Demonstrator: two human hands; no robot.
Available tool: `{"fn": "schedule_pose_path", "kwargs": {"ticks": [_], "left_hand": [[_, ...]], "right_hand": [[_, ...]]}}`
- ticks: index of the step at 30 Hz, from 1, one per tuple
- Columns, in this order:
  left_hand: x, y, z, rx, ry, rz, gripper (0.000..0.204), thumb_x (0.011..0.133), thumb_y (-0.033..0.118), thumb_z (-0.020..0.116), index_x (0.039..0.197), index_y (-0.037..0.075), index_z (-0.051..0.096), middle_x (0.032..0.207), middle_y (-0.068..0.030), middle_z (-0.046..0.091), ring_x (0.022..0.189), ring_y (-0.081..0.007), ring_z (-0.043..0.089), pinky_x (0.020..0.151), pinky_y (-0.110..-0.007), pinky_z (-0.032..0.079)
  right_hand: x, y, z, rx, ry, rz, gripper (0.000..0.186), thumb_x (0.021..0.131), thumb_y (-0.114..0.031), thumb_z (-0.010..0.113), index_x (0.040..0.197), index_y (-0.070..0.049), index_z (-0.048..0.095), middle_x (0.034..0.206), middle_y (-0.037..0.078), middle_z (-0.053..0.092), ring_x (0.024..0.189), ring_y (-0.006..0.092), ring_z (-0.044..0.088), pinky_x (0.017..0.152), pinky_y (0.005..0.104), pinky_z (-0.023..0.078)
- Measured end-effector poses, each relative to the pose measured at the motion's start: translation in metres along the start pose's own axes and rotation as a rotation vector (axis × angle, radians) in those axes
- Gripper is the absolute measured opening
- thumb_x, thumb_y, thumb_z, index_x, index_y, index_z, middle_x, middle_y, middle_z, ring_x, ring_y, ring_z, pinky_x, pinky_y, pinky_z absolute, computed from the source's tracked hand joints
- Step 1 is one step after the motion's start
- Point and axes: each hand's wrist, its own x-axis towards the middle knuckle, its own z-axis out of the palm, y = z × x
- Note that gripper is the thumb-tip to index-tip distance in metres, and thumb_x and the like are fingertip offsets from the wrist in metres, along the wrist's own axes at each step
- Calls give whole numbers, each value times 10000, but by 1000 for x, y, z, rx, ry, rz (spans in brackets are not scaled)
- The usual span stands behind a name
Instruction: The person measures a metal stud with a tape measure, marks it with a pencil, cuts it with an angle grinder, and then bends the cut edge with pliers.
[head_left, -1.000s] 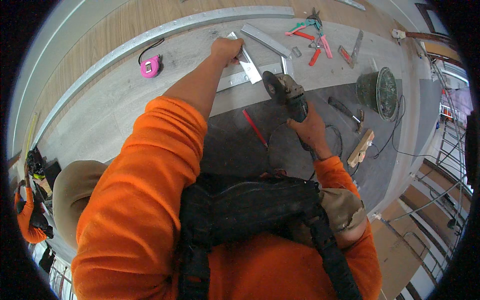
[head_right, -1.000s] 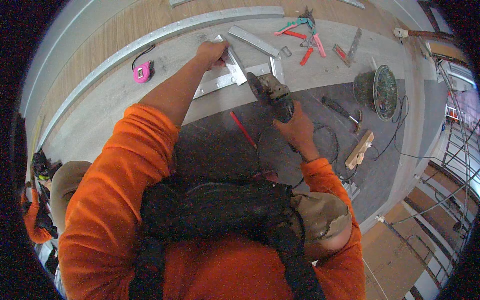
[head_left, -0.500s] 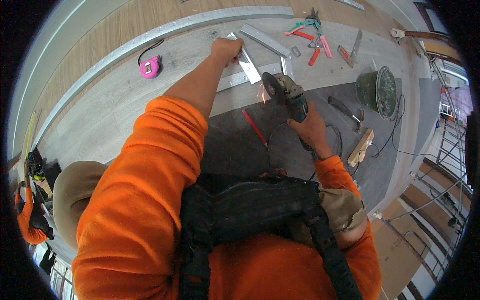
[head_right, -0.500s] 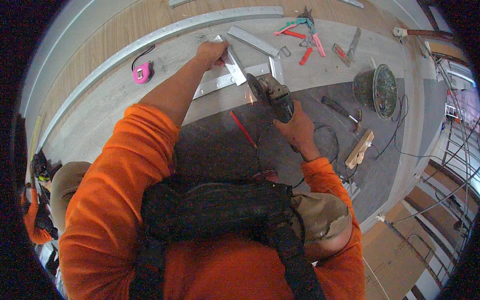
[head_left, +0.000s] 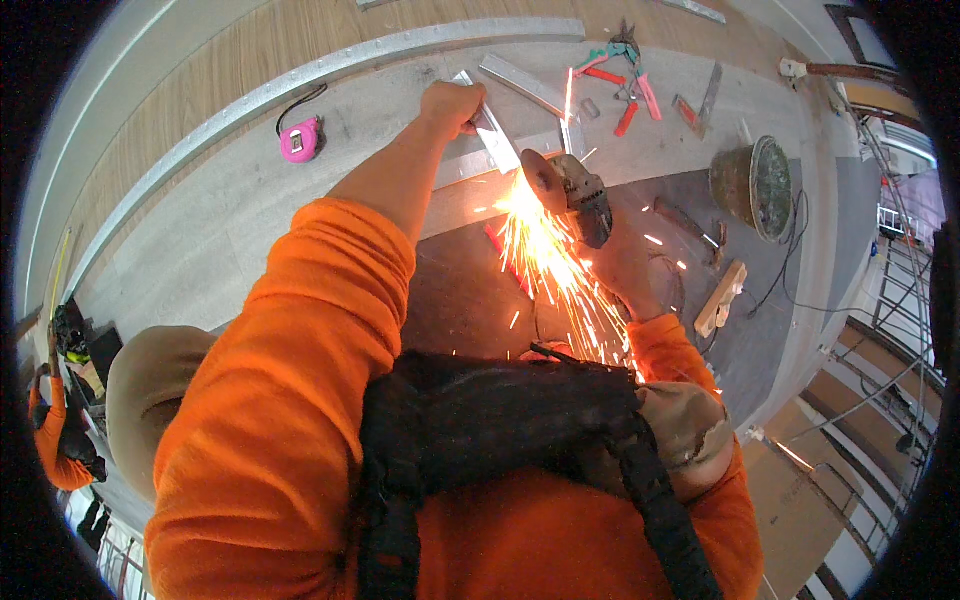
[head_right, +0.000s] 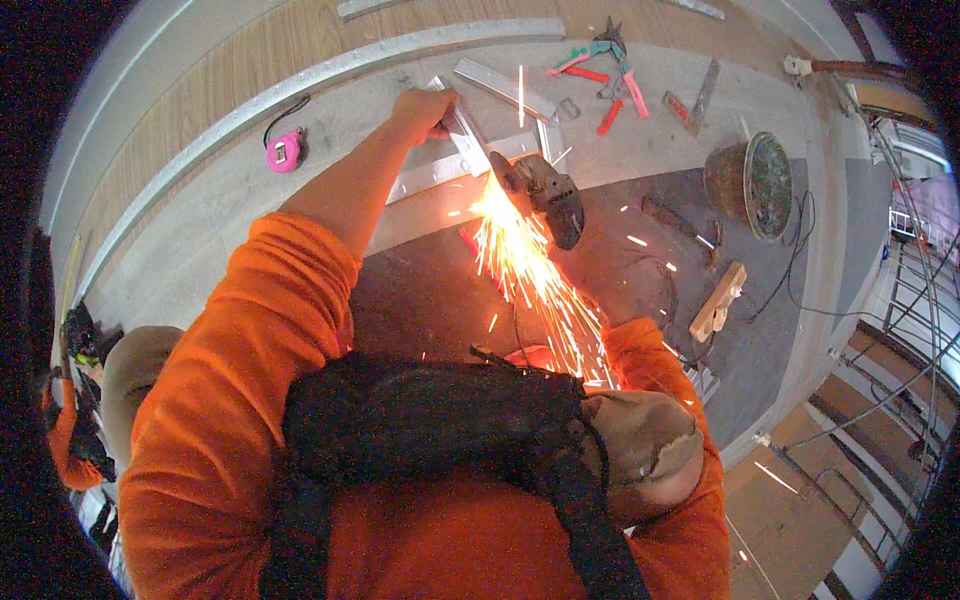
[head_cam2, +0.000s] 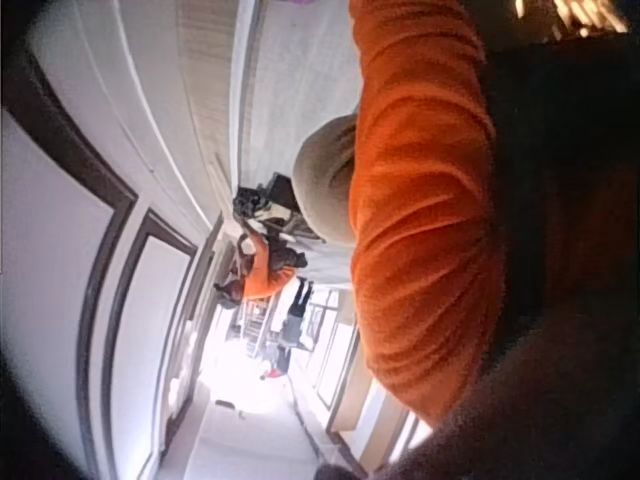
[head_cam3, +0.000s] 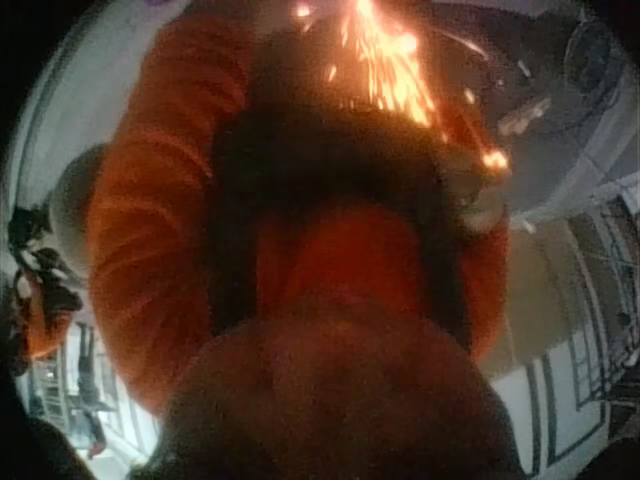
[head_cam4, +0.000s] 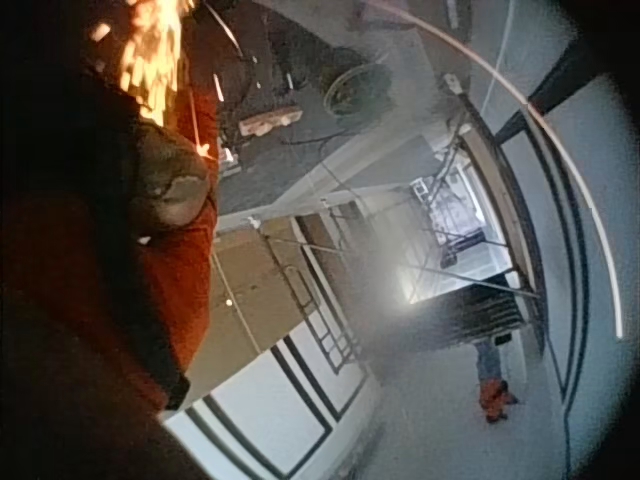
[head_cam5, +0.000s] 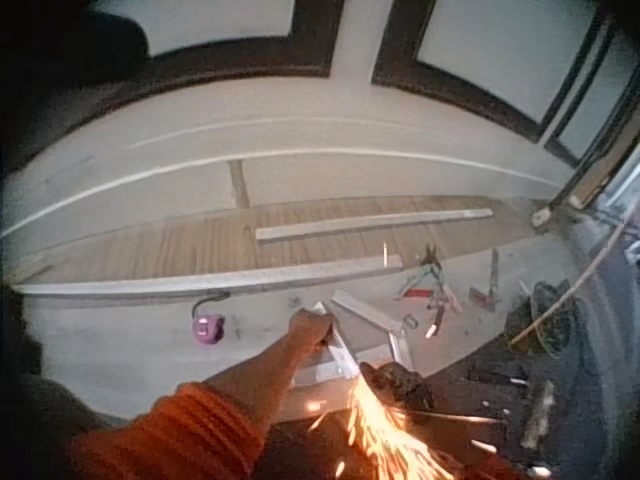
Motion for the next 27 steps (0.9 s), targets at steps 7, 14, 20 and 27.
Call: {"fn": "schedule_pose_path", "kwargs": {"ticks": [7, 14, 20, 27], "left_hand": [[-2, 8, 8, -20, 7, -37, 289, 810, 240, 716, 774, -47, 710, 758, -135, 711, 628, -267, 717, 547, -383, 600], [10, -7, -7, 18, 42, -16, 309, 814, 264, 680, 737, -34, 710, 702, -120, 712, 575, -261, 719, 524, -363, 578], [-2, 1, 4, -32, 27, -21, 322, 816, 282, 675, 742, -26, 727, 706, -119, 716, 584, -239, 722, 549, -343, 585], [7, 1, 1, 82, 24, -43, 304, 797, 267, 675, 749, -28, 731, 702, -127, 714, 562, -228, 702, 564, -347, 589]], "right_hand": [[-1, 20, 4, 42, -1, -52, 665, 739, -265, 807, 1310, -45, 547, 1158, 206, 663, 1077, 376, 654, 920, 432, 518], [10, -17, -2, -44, -51, -42, 797, 743, -380, 789, 1392, -74, 442, 1126, 256, 665, 1007, 457, 660, 844, 510, 546], [7, -11, -2, -82, -27, 37, 717, 748, -355, 797, 1307, -43, 472, 1050, 243, 688, 989, 446, 671, 823, 513, 543], [9, -19, -5, -97, -37, 63, 696, 736, -394, 816, 1246, -55, 486, 1055, 224, 697, 976, 435, 682, 814, 518, 541]]}}
